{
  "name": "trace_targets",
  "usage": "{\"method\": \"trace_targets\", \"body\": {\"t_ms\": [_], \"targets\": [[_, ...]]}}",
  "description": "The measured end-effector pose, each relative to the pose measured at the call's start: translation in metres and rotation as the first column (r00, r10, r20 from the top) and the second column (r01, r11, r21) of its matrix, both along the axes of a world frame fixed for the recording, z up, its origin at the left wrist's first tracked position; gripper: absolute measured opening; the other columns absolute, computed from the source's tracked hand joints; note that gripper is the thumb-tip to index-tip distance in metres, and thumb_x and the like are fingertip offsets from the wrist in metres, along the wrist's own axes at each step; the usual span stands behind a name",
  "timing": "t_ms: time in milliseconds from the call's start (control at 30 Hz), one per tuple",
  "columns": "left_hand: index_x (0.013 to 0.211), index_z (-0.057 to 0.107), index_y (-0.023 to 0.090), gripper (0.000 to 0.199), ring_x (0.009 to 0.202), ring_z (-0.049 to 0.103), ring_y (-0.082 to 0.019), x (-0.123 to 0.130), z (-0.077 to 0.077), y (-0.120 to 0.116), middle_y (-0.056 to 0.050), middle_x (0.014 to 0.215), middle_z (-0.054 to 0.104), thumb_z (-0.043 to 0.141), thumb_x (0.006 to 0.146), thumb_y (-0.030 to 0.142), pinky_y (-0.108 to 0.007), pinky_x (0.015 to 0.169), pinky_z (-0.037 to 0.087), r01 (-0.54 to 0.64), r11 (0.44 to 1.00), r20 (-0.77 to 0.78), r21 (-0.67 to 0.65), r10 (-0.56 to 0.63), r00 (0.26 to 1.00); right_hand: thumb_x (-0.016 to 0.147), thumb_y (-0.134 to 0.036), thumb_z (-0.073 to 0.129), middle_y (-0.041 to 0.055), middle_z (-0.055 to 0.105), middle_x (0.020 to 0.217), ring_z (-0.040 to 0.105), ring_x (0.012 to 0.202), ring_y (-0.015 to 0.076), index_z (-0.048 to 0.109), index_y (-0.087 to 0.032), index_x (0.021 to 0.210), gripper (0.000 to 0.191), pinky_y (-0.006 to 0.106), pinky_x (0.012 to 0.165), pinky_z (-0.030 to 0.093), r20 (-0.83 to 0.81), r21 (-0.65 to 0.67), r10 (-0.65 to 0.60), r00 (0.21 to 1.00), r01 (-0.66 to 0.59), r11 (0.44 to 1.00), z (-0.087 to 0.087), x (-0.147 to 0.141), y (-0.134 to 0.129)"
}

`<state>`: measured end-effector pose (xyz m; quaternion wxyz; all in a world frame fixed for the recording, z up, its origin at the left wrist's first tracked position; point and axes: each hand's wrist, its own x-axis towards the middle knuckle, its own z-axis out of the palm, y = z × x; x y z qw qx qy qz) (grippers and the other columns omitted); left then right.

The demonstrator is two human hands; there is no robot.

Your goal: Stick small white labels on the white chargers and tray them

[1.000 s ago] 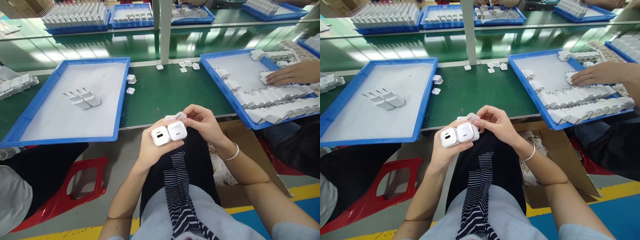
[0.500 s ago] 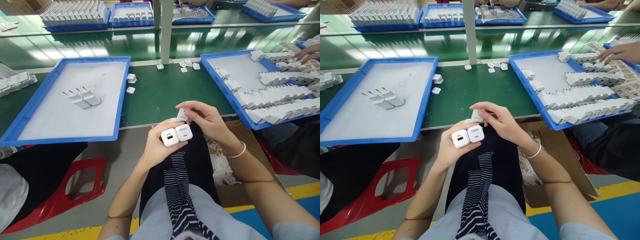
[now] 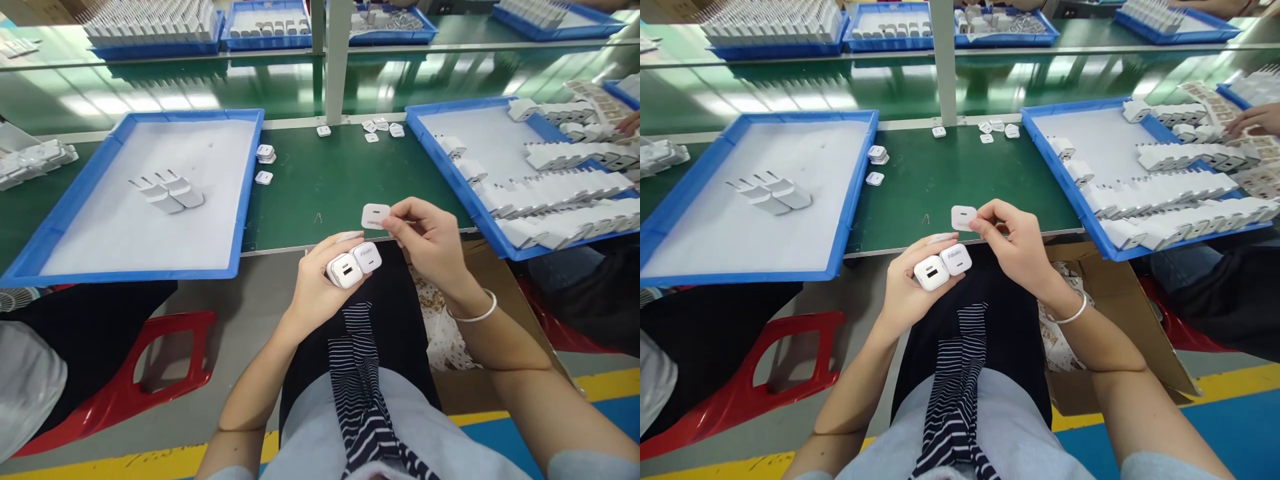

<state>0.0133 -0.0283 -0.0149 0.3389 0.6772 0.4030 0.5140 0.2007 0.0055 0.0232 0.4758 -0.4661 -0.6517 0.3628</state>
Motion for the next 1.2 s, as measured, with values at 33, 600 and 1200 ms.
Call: {"method": "trace_targets", "body": {"t_ms": [33, 600, 1200], "targets": [[0.112, 0.074, 0.023, 0.037, 0.111, 0.071, -0.022, 0.000, -0.001, 0.001, -0.007, 0.121, 0.074, 0.083, 0.076, 0.020, -0.036, 0.100, 0.057, -0.015, 1.000, -0.016, 0.009, 0.016, 1.000, 0.092, -0.020, 0.066, -0.0029, 0.053, 0.067, 0.044, 0.059, 0.0089, 0.060, -0.018, 0.075, 0.018, 0.025, 0.056, 0.036, 0.007, -0.006, 0.008, 1.000, -0.008, 1.000, 0.006, 0.001, -0.004], [0.116, 0.071, 0.020, 0.033, 0.118, 0.068, -0.022, 0.000, -0.001, 0.002, -0.009, 0.127, 0.072, 0.075, 0.083, 0.023, -0.036, 0.100, 0.057, -0.029, 0.998, -0.155, 0.059, 0.038, 0.987, 0.094, -0.031, 0.062, 0.0001, 0.056, 0.074, 0.045, 0.070, 0.0126, 0.062, -0.015, 0.078, 0.023, 0.029, 0.064, 0.033, 0.048, -0.335, 0.442, 0.896, -0.403, 0.852, 0.022, -0.005, -0.019], [0.118, 0.070, 0.020, 0.033, 0.120, 0.067, -0.022, 0.000, -0.002, -0.002, -0.008, 0.128, 0.071, 0.074, 0.084, 0.020, -0.036, 0.100, 0.058, -0.002, 0.999, -0.202, 0.044, 0.011, 0.979, 0.092, -0.031, 0.063, -0.0027, 0.050, 0.067, 0.039, 0.064, 0.0103, 0.060, -0.016, 0.072, 0.025, 0.027, 0.057, 0.029, 0.182, -0.361, 0.390, 0.902, -0.308, 0.880, 0.025, -0.007, -0.022]]}}
